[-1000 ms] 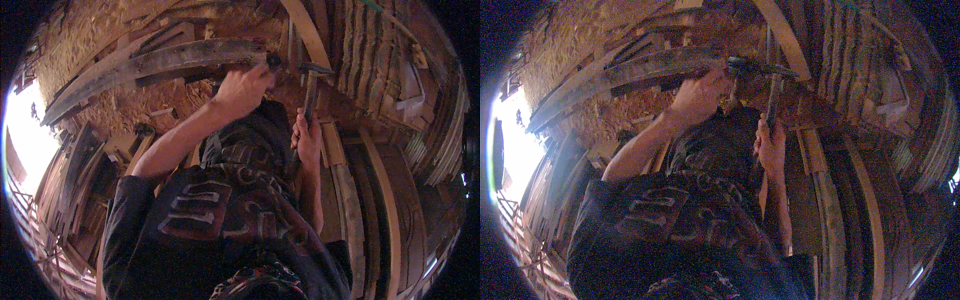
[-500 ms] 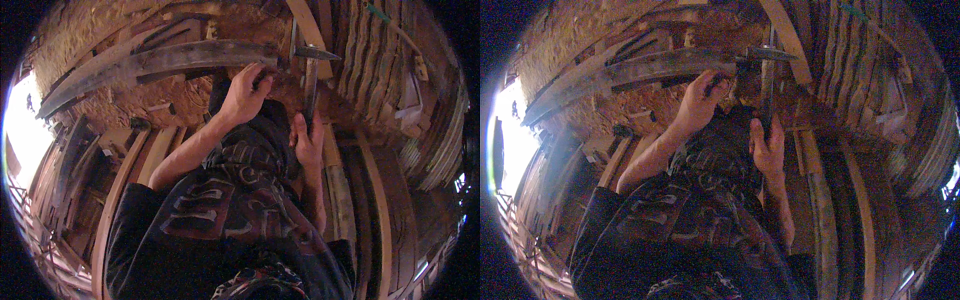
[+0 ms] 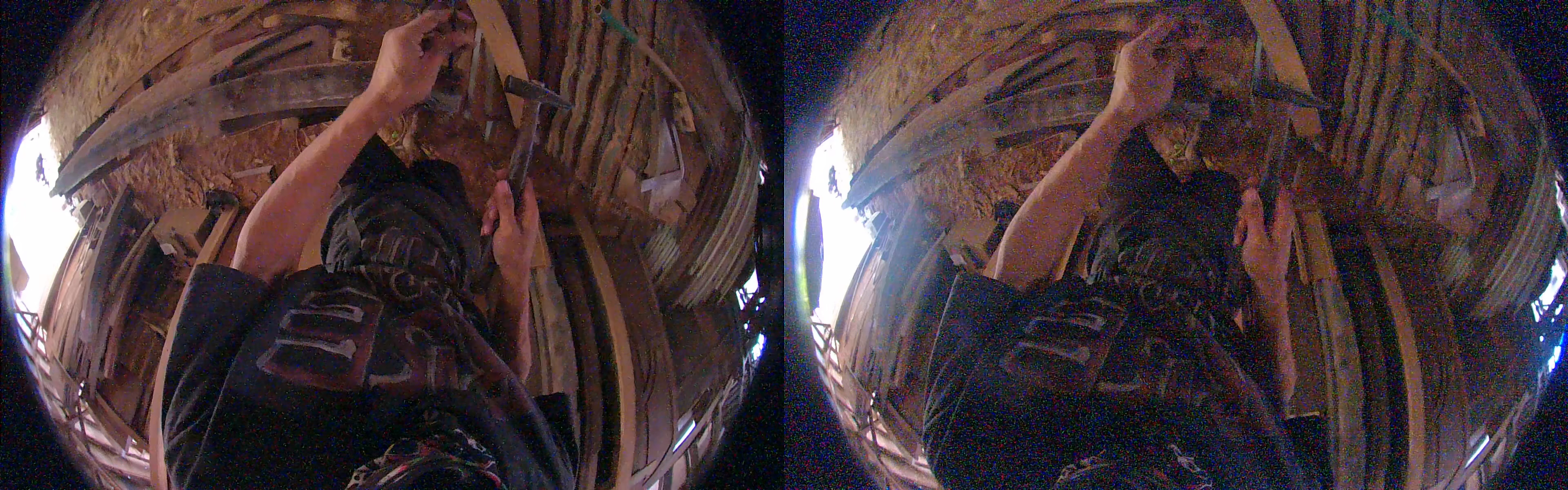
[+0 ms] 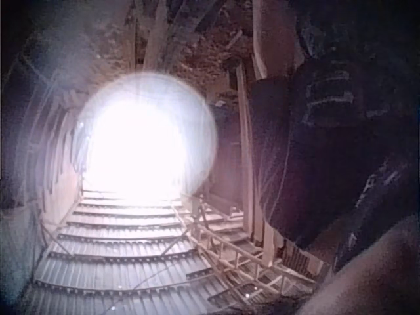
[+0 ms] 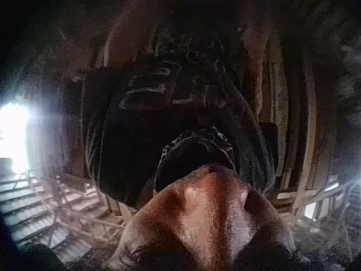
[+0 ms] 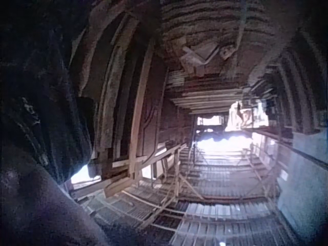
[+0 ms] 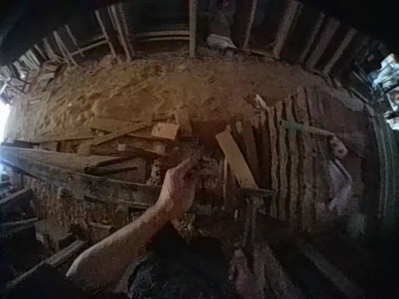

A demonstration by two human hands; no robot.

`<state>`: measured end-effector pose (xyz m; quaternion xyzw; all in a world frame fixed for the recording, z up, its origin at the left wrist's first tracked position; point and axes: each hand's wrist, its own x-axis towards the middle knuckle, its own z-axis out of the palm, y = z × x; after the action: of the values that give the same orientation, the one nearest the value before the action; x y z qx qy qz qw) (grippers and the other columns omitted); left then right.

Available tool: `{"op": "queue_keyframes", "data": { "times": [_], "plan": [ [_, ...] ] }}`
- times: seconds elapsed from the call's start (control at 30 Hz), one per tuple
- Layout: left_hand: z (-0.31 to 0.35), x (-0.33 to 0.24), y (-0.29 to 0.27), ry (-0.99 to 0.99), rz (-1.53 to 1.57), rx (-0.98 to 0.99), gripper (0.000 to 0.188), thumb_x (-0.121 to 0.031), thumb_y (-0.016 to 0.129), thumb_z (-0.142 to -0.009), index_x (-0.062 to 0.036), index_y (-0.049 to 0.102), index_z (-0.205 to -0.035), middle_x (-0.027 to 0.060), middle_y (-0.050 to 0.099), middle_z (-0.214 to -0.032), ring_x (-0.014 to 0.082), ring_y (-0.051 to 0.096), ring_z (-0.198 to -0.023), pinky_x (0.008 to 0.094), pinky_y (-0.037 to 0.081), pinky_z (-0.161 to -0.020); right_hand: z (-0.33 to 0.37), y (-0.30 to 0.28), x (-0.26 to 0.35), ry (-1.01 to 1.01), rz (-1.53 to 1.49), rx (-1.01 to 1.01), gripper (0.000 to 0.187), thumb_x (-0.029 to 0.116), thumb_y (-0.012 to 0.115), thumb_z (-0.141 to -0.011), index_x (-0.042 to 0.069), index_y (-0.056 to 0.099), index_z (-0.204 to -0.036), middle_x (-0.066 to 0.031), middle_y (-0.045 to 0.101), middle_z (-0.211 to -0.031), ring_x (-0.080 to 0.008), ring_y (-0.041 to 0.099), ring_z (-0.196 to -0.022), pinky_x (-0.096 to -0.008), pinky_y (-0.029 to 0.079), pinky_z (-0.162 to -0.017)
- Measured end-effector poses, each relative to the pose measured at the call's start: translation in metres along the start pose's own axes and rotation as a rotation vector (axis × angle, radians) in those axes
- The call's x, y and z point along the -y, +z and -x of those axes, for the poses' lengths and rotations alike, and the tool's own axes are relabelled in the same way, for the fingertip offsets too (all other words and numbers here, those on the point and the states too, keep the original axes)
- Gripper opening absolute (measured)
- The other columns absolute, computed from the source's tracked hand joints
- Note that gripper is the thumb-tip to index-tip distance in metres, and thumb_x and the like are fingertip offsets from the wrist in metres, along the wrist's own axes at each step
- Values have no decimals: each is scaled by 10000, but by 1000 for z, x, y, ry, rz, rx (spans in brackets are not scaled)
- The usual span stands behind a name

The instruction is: The person hammers nails into a long wooden plank using a hammer. They repeatedly position the plank, insert nails, and strike them until the plank is secured.

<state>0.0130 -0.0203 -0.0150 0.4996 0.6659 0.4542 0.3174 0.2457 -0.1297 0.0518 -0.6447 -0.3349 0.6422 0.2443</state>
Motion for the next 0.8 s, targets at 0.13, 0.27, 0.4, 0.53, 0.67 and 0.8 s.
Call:
{"op": "queue_keyframes", "data": {
  "times": [0.13,0.27,0.4,0.53,0.67,0.8],
  "plan": [
    [-11,22,-4,-79,5,189,347,-164,684,-879,26,644,-1166,205,699,-1056,317,699,-962,364,538,-852,-5,11,11,53,64,1,242,252,545,-1013,56,544,-1155,32,456,-680,-47,433,-566,-224,376,-467],
    [-22,17,-5,46,-64,155,344,-147,699,-860,28,645,-1151,201,700,-1052,332,694,-983,378,549,-845,-13,20,17,45,57,6,251,258,542,-1014,50,541,-1154,31,452,-681,-46,430,-569,-224,374,-468],
    [-22,25,-3,106,-41,133,315,-136,700,-856,16,657,-1129,184,707,-1040,331,699,-957,371,556,-820,-16,19,20,10,104,23,253,260,540,-1014,48,544,-1152,29,458,-679,-47,433,-562,-228,373,-467],
    [-22,17,-5,103,-115,125,281,-123,696,-856,6,669,-1104,162,717,-1015,326,703,-933,363,560,-805,-18,17,20,-30,98,11,214,227,553,-1003,70,539,-1147,33,496,-661,-49,432,-496,-226,362,-426],
    [-24,11,-7,134,-42,118,240,-118,690,-862,-13,688,-1078,155,718,-1006,324,704,-912,367,562,-788,-20,16,33,-54,245,-30,220,242,547,-1007,56,559,-1124,23,513,-668,-65,452,-500,-247,365,-431],
    [-21,31,-1,170,-4,135,230,-91,690,-851,-27,696,-1071,144,721,-994,320,704,-899,377,565,-775,-23,-4,60,-153,372,38,255,234,528,-1012,33,577,-1162,0,534,-682,-72,471,-521,-266,364,-439]
  ]
}}
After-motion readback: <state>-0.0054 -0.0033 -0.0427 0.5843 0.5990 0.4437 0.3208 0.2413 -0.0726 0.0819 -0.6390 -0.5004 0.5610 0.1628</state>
